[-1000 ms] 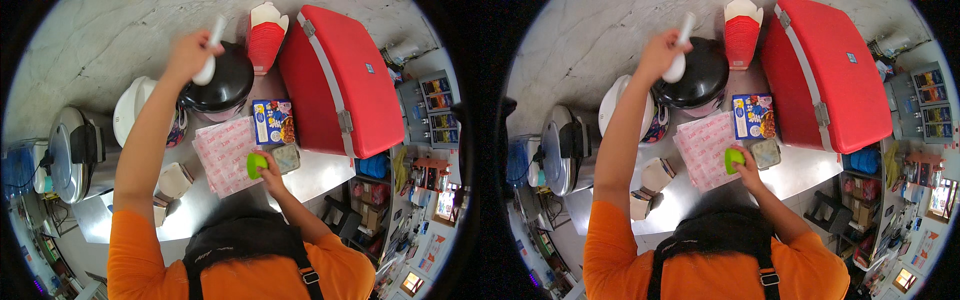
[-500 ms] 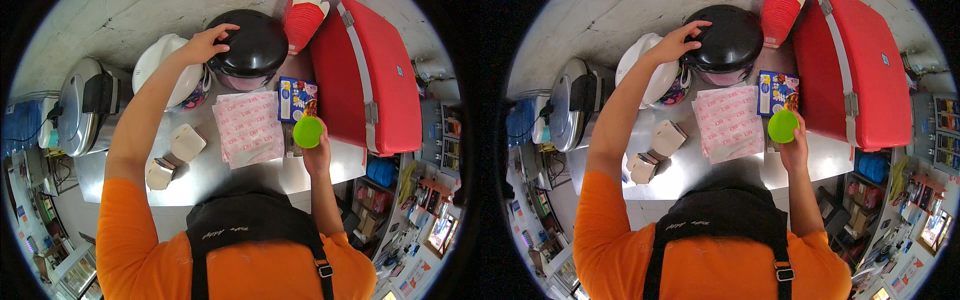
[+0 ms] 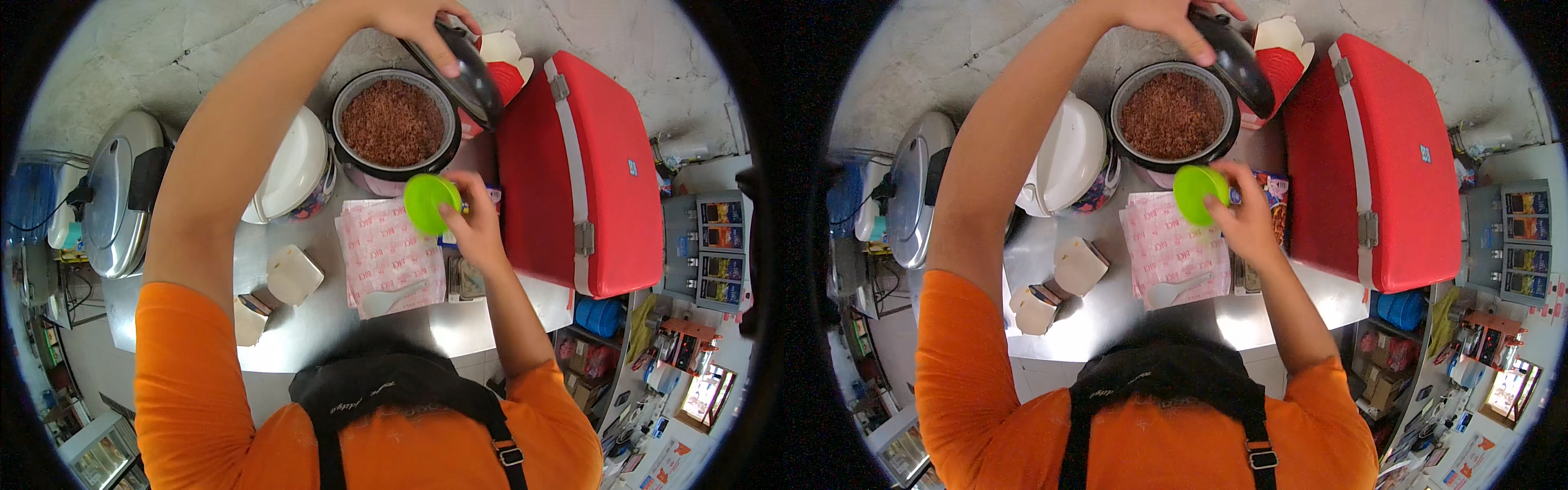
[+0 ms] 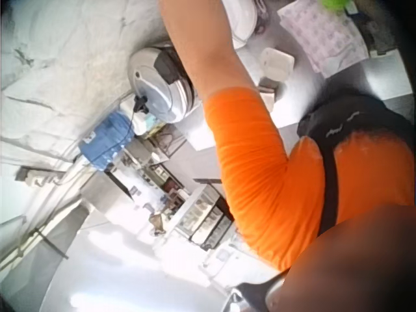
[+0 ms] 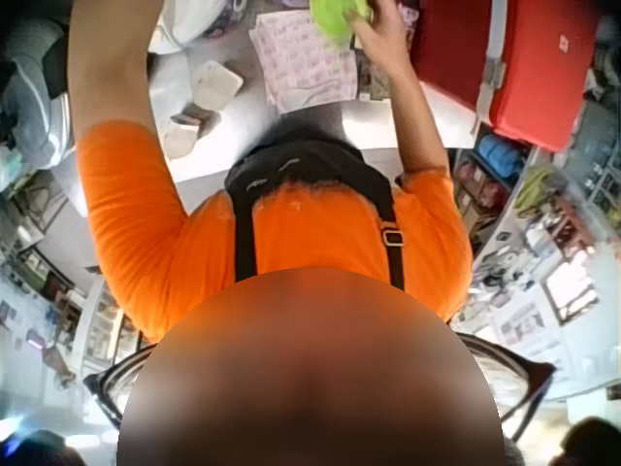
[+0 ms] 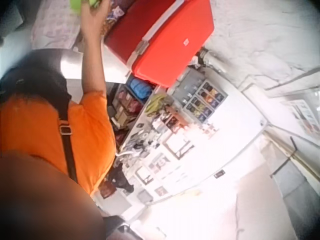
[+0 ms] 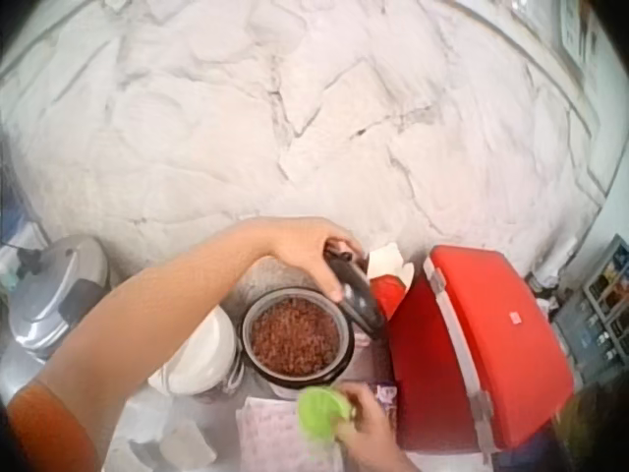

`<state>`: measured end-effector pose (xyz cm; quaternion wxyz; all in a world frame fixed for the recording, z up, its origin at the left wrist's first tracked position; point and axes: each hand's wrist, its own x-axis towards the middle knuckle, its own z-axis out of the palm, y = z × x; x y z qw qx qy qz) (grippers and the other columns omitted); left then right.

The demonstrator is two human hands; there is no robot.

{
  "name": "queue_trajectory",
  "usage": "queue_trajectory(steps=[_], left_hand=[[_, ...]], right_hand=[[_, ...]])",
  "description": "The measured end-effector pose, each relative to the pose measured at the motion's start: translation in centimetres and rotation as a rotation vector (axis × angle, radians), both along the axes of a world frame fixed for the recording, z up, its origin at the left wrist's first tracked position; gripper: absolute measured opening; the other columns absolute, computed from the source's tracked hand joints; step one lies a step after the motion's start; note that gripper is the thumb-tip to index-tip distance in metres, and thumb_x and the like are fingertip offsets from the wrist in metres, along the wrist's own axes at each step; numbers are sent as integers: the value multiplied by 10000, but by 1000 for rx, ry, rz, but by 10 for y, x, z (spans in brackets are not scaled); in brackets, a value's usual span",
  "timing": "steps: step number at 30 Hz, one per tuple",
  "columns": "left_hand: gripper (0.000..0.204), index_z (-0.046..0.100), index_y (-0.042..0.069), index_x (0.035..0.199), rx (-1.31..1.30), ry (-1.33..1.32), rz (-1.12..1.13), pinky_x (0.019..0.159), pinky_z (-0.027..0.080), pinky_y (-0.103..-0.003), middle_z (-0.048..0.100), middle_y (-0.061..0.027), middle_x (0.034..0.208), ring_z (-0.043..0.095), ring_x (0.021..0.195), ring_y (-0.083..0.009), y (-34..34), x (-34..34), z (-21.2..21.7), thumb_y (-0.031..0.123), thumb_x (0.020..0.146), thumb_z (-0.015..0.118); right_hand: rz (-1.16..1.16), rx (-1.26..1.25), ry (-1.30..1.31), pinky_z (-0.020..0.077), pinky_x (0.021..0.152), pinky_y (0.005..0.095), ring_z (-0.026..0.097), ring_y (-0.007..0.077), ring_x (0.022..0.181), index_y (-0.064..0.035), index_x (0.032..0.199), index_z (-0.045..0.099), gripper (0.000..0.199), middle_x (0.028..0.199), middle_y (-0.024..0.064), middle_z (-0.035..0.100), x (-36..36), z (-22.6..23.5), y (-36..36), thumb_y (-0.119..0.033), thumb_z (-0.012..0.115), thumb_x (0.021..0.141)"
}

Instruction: The person scoops cooked meat and rice into a compartmentalized container, then adds seaweed, fried chicken, and pickled vegetables from a display case. The person closes the container and hands it to a customer.

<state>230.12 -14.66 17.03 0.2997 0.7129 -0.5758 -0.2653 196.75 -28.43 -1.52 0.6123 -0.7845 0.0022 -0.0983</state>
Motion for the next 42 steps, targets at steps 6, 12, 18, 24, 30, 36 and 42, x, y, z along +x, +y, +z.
queue_trajectory(steps=[6, 12, 18, 24, 30, 36, 42], left_hand=[[1036, 683, -20, 1451, -160, -238, 211, 1106, 551, -412, 751, -242, 1360, 713, 1267, -357, -35, 2, 7, 631, 708, 996], [1001, 717, -19, 1391, -392, -250, 372, 1078, 570, -432, 764, -265, 1314, 735, 1222, -389, -42, -13, -17, 652, 698, 987], [939, 773, -22, 1279, -319, -226, 423, 1032, 586, -441, 790, -274, 1221, 756, 1165, -406, -41, -14, -12, 715, 722, 941], [863, 779, -24, 1230, -321, -226, 406, 1007, 590, -465, 787, -274, 1188, 749, 1128, -441, -56, -19, -8, 688, 764, 919], [592, 691, -21, 1342, -914, -410, 848, 1005, 582, -462, 776, -261, 1207, 740, 1139, -439, -68, -55, -41, 319, 893, 870], [715, 365, 37, 1639, -999, 442, 1312, 1259, 388, -503, 428, -187, 1660, 489, 1499, -312, 37, -219, -125, 275, 1059, 710], [1135, 47, 30, 1779, -618, 1753, 1276, 1316, 330, -543, 214, -259, 1789, 434, 1548, -439, 93, -318, -179, 760, 1059, 535]], right_hand=[[170, -735, -332, 569, 967, 490, 668, 391, 1156, -134, 1325, 728, 490, 1189, 163, 634, 145, 28, -3, -163, 879, 860], [605, -971, -333, 583, 966, 509, 696, 376, 1152, -143, 1254, 758, 450, 1198, 122, 641, 185, 9, -6, -179, 893, 827], [884, -828, -75, 572, 952, 530, 722, 416, 1094, -113, 1177, 788, 329, 1149, 146, 694, 183, 1, -4, -252, 865, 889], [816, -596, -97, 573, 908, 486, 724, 405, 1042, -97, 1221, 804, 317, 1093, 170, 733, 171, -2, -22, -234, 840, 938], [426, -589, -234, 575, 921, 483, 714, 387, 1041, -109, 1268, 783, 375, 1145, 165, 717, 159, 5, -23, -231, 858, 922], [432, -837, -234, 581, 983, 513, 699, 404, 1126, -144, 1324, 740, 493, 1193, 166, 656, 144, 4, -1, -250, 885, 865], [634, -838, -298, 588, 937, 516, 708, 397, 1087, -167, 1262, 744, 393, 1154, 147, 619, 132, -6, 10, -289, 835, 900]])
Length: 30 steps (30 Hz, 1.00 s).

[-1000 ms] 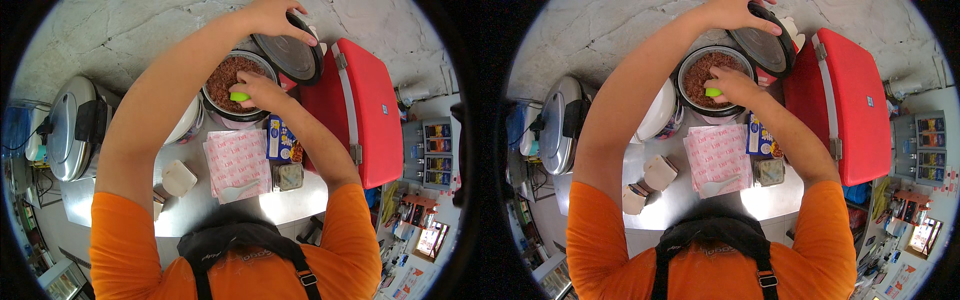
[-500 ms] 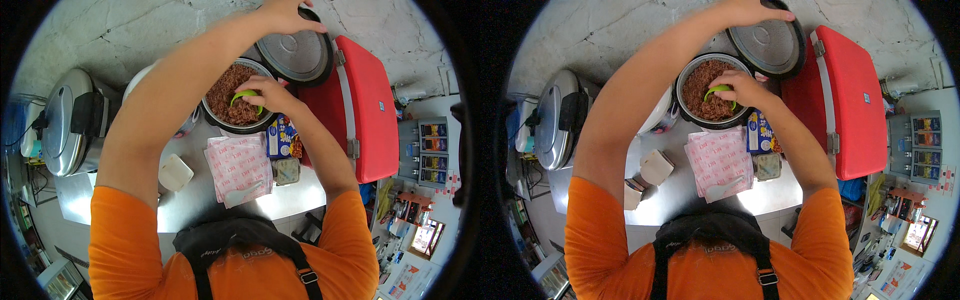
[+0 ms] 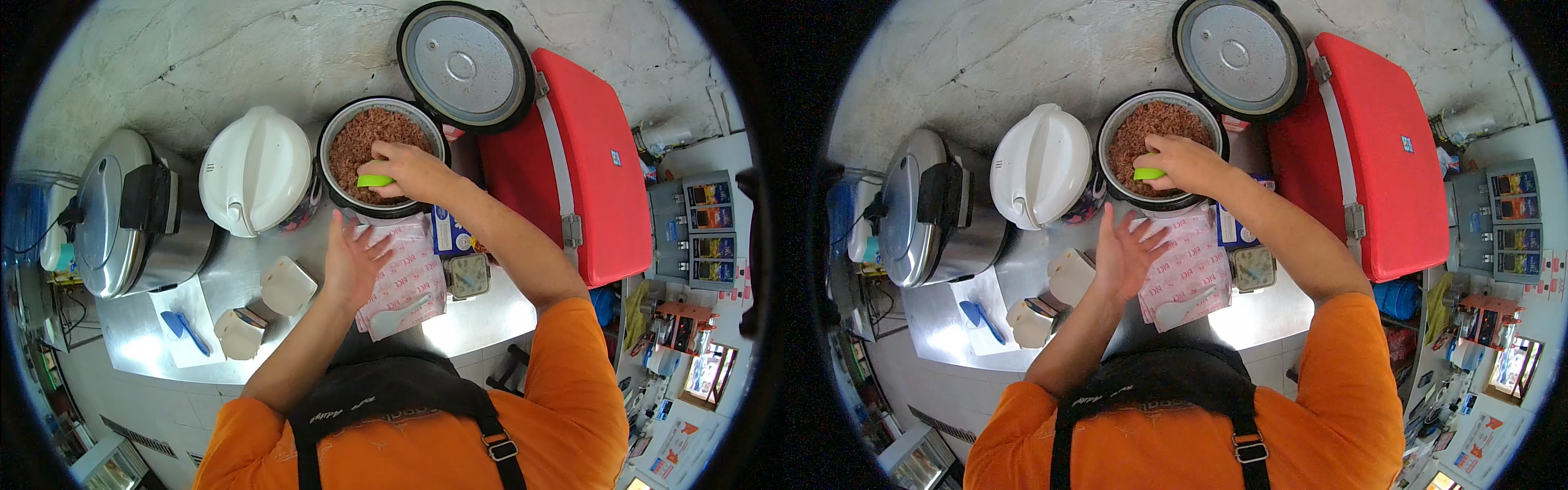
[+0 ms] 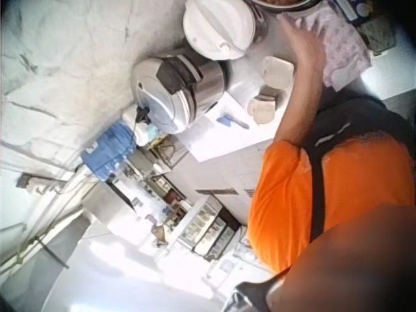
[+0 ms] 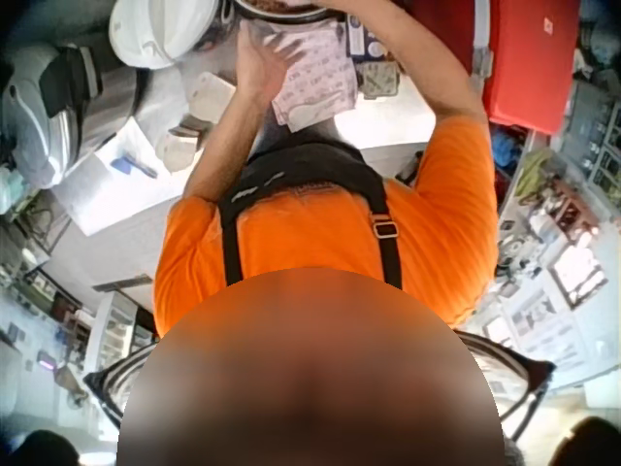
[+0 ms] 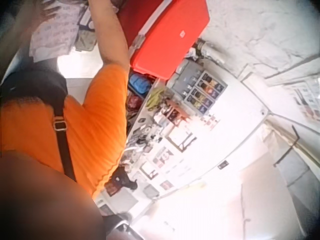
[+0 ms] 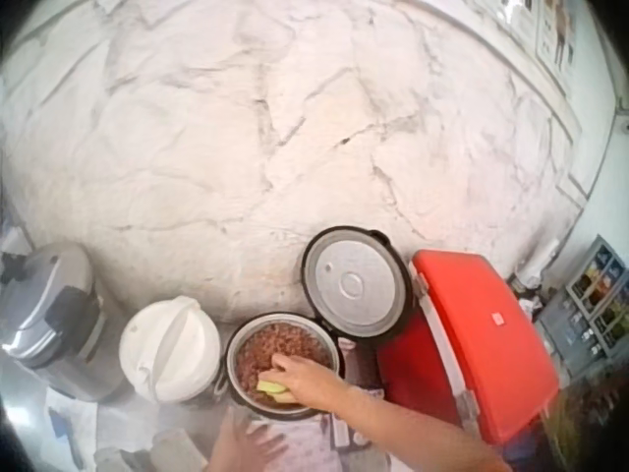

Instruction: The person scoops cooked meat and rice into a compartmentalized container, then adds seaweed, fried chicken, and pickled vegetables from a display case. The person closes the container and hands it to a customer.

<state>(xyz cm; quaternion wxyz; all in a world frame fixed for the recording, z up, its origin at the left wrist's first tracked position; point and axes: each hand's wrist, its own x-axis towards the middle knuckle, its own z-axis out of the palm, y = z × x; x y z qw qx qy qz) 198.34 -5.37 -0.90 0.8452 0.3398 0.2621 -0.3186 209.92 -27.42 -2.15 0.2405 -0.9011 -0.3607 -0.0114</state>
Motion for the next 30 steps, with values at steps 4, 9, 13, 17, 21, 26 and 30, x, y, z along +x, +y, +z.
queue_trajectory(steps=[4, 9, 13, 17, 21, 26, 30], left_hand=[[1257, 92, -83, 1722, -253, -96, 97, 1327, 340, -556, 256, -321, 1742, 468, 1526, -486, -9, 8, -12, 856, 1006, 524], [1280, 4, -42, 1757, -410, -210, 43, 1368, 241, -555, 227, -304, 1769, 392, 1581, -468, -9, 15, -21, 868, 1002, 495], [1286, 18, -46, 1751, -348, -204, 2, 1370, 239, -556, 201, -316, 1778, 347, 1611, -481, -9, 17, -20, 880, 993, 488], [1301, 78, -70, 1733, -249, -109, 13, 1364, 266, -558, 199, -333, 1776, 334, 1620, -499, -8, 14, -11, 898, 975, 503], [1316, 72, -67, 1736, -304, -92, 37, 1364, 270, -563, 169, -329, 1783, 319, 1626, -509, -8, 11, -9, 907, 966, 509], [1292, 127, -86, 1719, -390, -168, 44, 1361, 284, -571, 273, -332, 1740, 347, 1616, -488, -6, 17, -15, 902, 973, 497], [1278, 208, -123, 1686, -419, -213, 28, 1365, 277, -564, 343, -342, 1702, 371, 1606, -473, -4, 23, -15, 910, 978, 466]], right_hand=[[71, 40, 101, 586, 879, 527, 720, 406, 1017, -156, 1221, 751, 326, 1098, 144, 634, -5, -3, 5, -280, 823, 928], [59, 98, 196, 584, 870, 509, 721, 412, 1007, -147, 1220, 781, 307, 1107, 140, 676, -7, -10, -1, -282, 816, 947], [72, 152, 258, 567, 897, 495, 711, 394, 1021, -136, 1226, 817, 281, 1081, 143, 700, 7, -10, -7, -259, 812, 973], [-12, 162, 173, 558, 905, 490, 694, 394, 1041, -146, 1244, 800, 335, 1115, 167, 680, 18, 1, -10, -244, 849, 928], [47, 4, -119, 558, 938, 491, 660, 384, 1140, -167, 1217, 759, 444, 1174, 154, 612, 13, 6, -2, -253, 898, 804], [110, -85, 6, 556, 938, 513, 677, 386, 1114, -158, 1205, 763, 403, 1130, 146, 614, 2, -5, 4, -298, 878, 845], [110, -35, 233, 564, 932, 503, 705, 388, 1063, -152, 1202, 807, 354, 1094, 144, 647, 3, -8, -4, -348, 852, 911]])
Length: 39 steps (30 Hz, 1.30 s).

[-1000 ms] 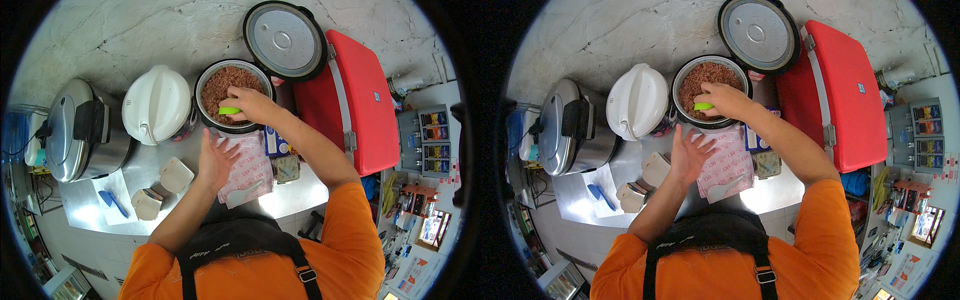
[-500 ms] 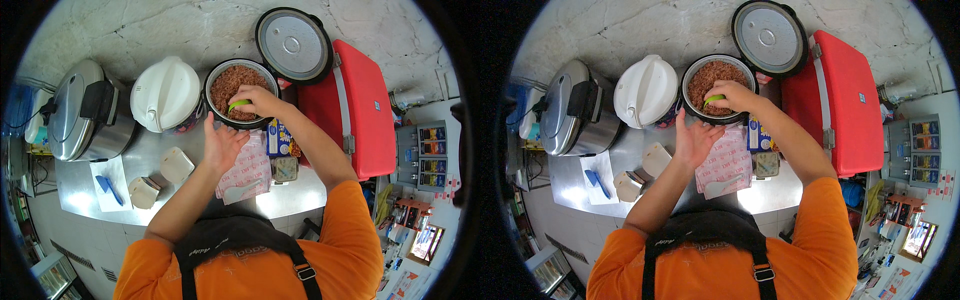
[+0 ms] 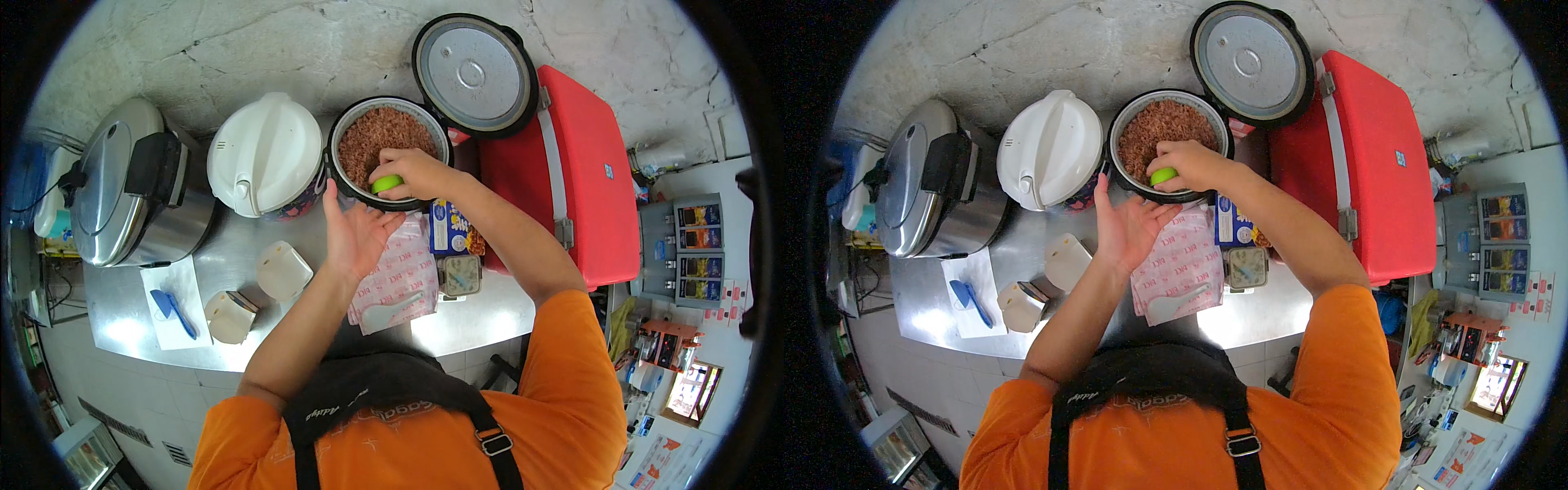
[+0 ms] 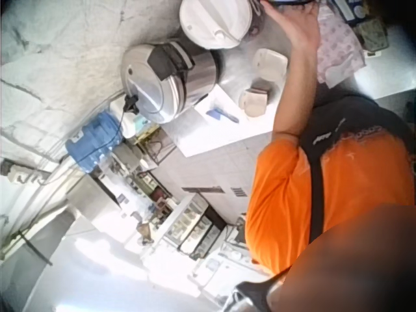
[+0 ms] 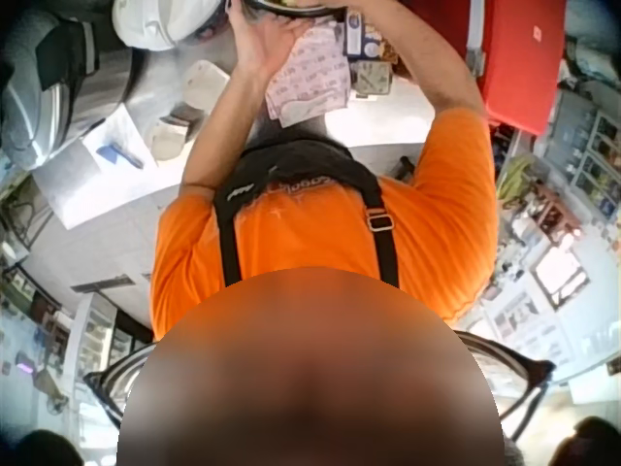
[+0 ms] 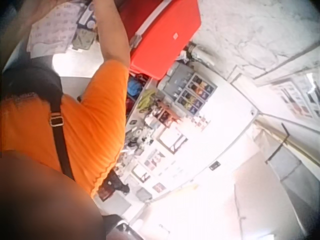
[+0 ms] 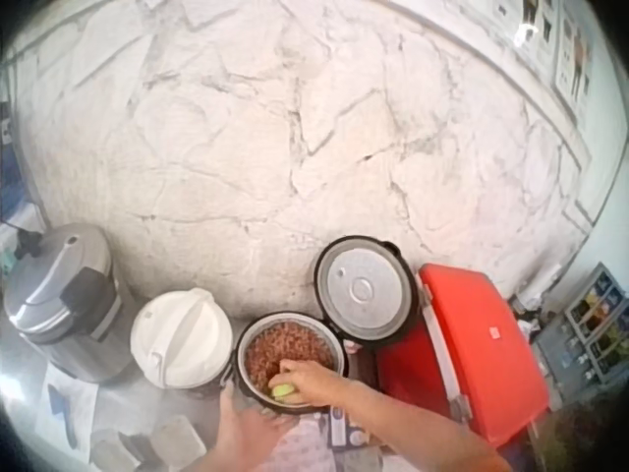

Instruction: The person scoops cooked meat and rice into a compartmentalized container, then adds seaweed, fried chicken, and pickled vegetables from a display case. The person closes the container and hands it to a customer.

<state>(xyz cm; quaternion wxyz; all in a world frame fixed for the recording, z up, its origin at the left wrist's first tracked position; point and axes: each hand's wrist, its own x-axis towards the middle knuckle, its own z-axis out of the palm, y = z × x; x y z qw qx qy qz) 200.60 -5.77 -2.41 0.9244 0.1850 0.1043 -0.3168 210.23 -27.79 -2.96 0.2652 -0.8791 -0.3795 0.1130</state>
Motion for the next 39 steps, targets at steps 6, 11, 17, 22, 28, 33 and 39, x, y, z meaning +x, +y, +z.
queue_trajectory(steps=[6, 11, 17, 22, 28, 33, 39], left_hand=[[1294, 253, -126, 1674, 23, 28, -35, 1371, 257, -566, 329, -366, 1703, 351, 1615, -476, 1, 4, 4, 939, 962, 441], [1035, 303, -73, 1688, 390, -22, -142, 1287, 408, -503, 406, -276, 1713, 530, 1501, -397, 22, -14, -11, 717, 1068, 556], [327, 719, 44, 1379, 1172, -538, 40, 1005, 547, -339, 744, -61, 1303, 681, 1137, -177, 112, -85, -35, 136, 1066, 713], [355, 729, 48, 1304, 1906, -701, 262, 935, 525, -407, 739, -112, 1216, 669, 1106, -288, 185, -108, -40, 73, 950, 748], [778, 511, 76, 1616, 2370, -651, -29, 1081, 381, -587, 758, -119, 1178, 618, 1268, -344, 237, -104, -57, 334, 938, 794], [842, 436, 61, 1696, 2295, -581, -404, 1062, 389, -571, 798, -136, 1033, 703, 1126, -350, 241, -96, -81, 346, 966, 742], [754, 448, 67, 1678, 2229, -620, -359, 1065, 398, -587, 796, -210, 1016, 761, 1003, -384, 238, -94, -96, 234, 979, 675]], right_hand=[[-72, 141, 152, 558, 952, 459, 720, 360, 1084, -166, 1198, 863, 319, 1061, 142, 712, 7, -1, -2, -338, 860, 929], [-148, 203, 184, 544, 971, 429, 724, 340, 1071, -163, 1254, 856, 290, 1086, 151, 745, 21, -2, -11, -326, 794, 1022], [-500, 396, 148, 542, 1028, 332, 718, 155, 1122, -79, 1347, 803, 368, 1238, 90, 806, 24, -2, -41, -350, 675, 1134], [-855, 803, 369, 594, 901, 339, 737, 180, 1048, -13, 1357, 752, 505, 1202, 54, 790, 22, 10, -41, -457, 614, 1160], [-767, 1062, 651, 603, 750, 318, 734, 145, 996, -61, 1368, 716, 469, 1208, 39, 776, -15, 45, 21, -462, 558, 1183], [-671, 882, 525, 589, 970, 347, 744, 198, 1118, -27, 1390, 724, 440, 1274, 79, 779, -64, 19, 128, -380, 681, 1131], [-147, 287, -189, 572, 969, 438, 645, 361, 1084, -138, 1317, 746, 462, 1192, 166, 640, -130, -57, 237, -316, 873, 910]])
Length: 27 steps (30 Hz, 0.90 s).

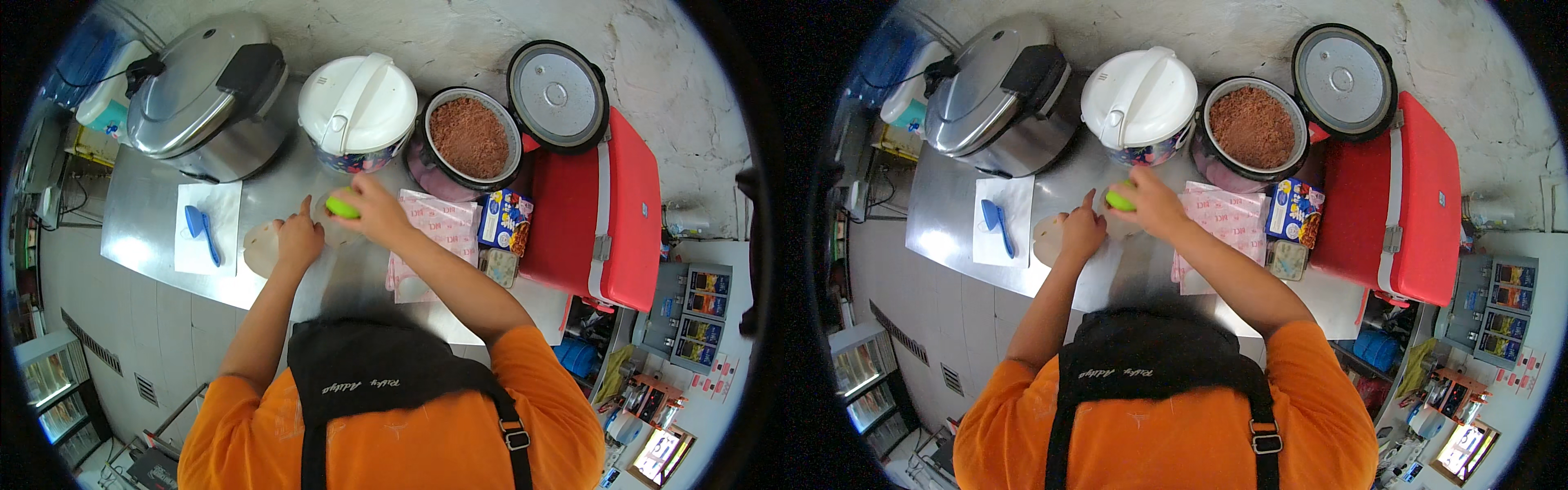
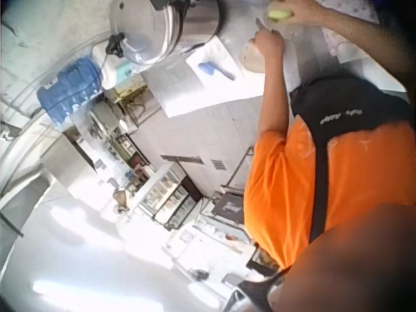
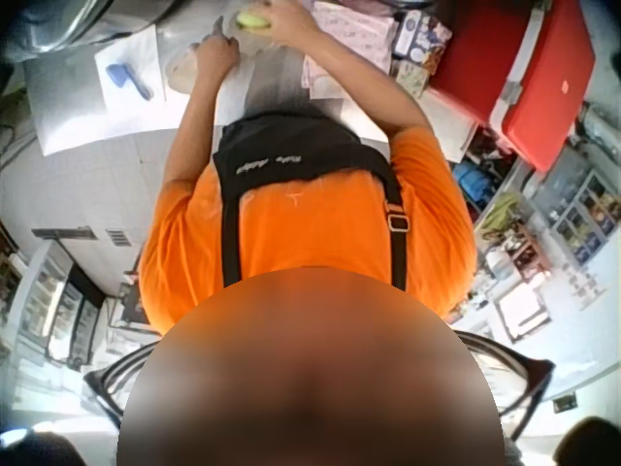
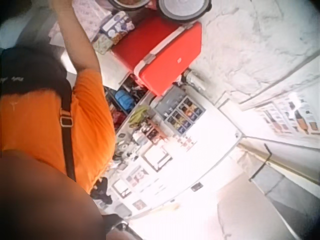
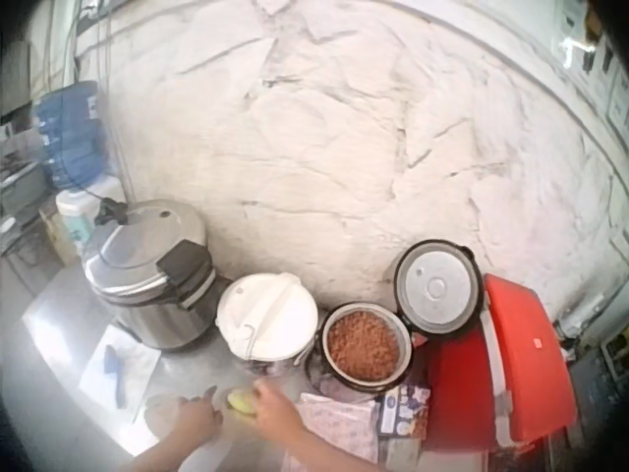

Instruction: The person scoops cooked meat and rice into a compartmentalized container, then adds seaweed, fried chicken, and pickled vegetables from a display case. The person closes the container and hands it to a customer.

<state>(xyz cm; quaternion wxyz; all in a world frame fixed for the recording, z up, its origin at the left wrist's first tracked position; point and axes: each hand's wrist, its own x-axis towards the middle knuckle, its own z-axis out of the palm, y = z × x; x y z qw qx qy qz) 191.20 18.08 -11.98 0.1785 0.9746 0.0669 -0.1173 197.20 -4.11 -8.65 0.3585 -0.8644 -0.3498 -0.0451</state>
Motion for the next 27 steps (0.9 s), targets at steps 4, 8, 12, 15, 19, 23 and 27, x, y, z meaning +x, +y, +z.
queue_trajectory(steps=[4, 8, 12, 15, 19, 23, 27], left_hand=[[712, 467, 94, 1651, -44, -69, -26, 1058, 402, -583, 794, -206, 1002, 763, 989, -391, 2, -2, -5, 199, 978, 673], [665, 478, 125, 1622, -73, -111, -65, 1021, 411, -582, 813, -96, 970, 760, 995, -345, 5, -2, -10, 182, 987, 669], [647, 478, 131, 1600, -117, -103, -64, 1027, 401, -572, 811, -83, 937, 762, 1012, -342, 9, 1, -12, 179, 987, 679], [627, 480, 139, 1580, -124, -102, -74, 1020, 397, -569, 808, -74, 911, 764, 1016, -336, 12, 4, -13, 171, 986, 680], [603, 481, 155, 1554, -155, -119, -90, 1010, 394, -566, 804, -66, 886, 768, 995, -336, 18, 6, -16, 157, 983, 675], [592, 477, 164, 1537, -193, -139, -107, 1016, 385, -554, 800, -61, 873, 767, 962, -342, 24, 7, -19, 155, 979, 674], [573, 486, 173, 1513, -220, -130, -145, 1020, 378, -553, 797, -55, 868, 763, 954, -337, 30, 13, -21, 144, 976, 684]], right_hand=[[56, -182, -32, 530, 976, 485, 558, 388, 1203, -140, 1327, 720, 600, 1191, 152, 551, -3, -25, 15, -428, 903, 833], [-5, -49, 7, 529, 947, 490, 597, 373, 1109, -134, 1307, 724, 573, 1123, 143, 557, 10, -11, 3, -406, 911, 839], [-160, 82, -60, 510, 942, 483, 609, 347, 1107, -151, 1244, 732, 511, 1066, 106, 608, 15, -2, 7, -389, 916, 832], [-119, -234, -169, 456, 994, 526, 611, 312, 1154, -193, 1219, 738, 499, 1095, 78, 666, 4, -14, 20, -427, 912, 815], [-139, -322, -159, 381, 1040, 589, 599, 283, 1193, -228, 1193, 758, 486, 1109, 45, 727, -6, -33, 24, -478, 901, 802], [-185, -256, -191, 365, 1053, 617, 587, 274, 1221, -234, 1178, 783, 475, 1091, 35, 748, -8, -39, 29, -489, 904, 796], [-181, -426, -71, 358, 1067, 622, 582, 267, 1235, -237, 1163, 801, 471, 1103, 21, 745, -13, -34, 31, -496, 912, 786]])
